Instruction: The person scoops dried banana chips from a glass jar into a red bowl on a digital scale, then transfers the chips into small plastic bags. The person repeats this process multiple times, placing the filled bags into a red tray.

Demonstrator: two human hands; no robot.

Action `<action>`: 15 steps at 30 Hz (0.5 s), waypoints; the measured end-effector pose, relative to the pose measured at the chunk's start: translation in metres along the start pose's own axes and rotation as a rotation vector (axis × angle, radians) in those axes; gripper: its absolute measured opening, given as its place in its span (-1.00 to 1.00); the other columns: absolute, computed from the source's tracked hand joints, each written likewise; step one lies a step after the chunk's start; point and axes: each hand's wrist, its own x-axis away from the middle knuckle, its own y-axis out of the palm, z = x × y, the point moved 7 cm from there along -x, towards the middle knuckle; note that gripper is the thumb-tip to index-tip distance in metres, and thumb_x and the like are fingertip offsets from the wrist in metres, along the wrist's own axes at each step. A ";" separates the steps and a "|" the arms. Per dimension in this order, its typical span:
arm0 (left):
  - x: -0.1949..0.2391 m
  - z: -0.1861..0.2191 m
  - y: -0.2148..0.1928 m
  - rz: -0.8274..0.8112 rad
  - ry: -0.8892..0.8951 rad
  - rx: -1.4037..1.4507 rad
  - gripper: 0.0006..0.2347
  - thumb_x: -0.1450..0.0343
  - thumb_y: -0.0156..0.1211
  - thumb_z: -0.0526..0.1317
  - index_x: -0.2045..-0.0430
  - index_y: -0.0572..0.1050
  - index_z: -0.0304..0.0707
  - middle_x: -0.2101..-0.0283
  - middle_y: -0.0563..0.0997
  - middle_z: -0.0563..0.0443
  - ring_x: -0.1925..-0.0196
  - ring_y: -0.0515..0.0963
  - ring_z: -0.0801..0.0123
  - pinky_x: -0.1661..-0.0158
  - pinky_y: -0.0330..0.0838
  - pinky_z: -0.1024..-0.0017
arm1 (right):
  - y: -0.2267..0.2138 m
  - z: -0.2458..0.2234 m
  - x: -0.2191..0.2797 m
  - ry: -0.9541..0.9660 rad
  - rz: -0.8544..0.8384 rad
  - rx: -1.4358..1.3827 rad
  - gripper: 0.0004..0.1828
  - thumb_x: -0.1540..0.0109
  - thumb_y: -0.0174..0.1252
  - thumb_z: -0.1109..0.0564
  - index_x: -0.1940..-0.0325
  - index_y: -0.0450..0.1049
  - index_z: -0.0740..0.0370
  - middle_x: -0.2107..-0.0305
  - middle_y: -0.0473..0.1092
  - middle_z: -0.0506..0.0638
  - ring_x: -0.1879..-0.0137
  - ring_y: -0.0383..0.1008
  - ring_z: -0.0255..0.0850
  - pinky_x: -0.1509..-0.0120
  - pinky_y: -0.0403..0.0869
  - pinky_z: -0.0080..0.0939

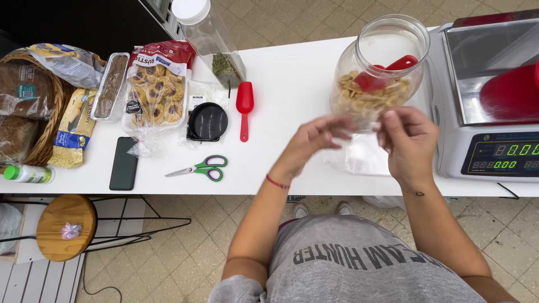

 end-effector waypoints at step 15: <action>0.019 -0.002 0.001 0.477 0.120 -0.022 -0.89 -0.35 0.37 -0.41 0.30 0.64 -0.33 0.33 0.67 0.02 0.24 0.60 0.50 0.10 0.60 0.54 | 0.004 -0.012 0.021 0.012 0.064 0.061 -0.82 -0.43 0.17 0.06 0.13 0.46 0.24 0.46 0.42 0.02 0.44 0.37 -0.31 0.43 0.25 -0.46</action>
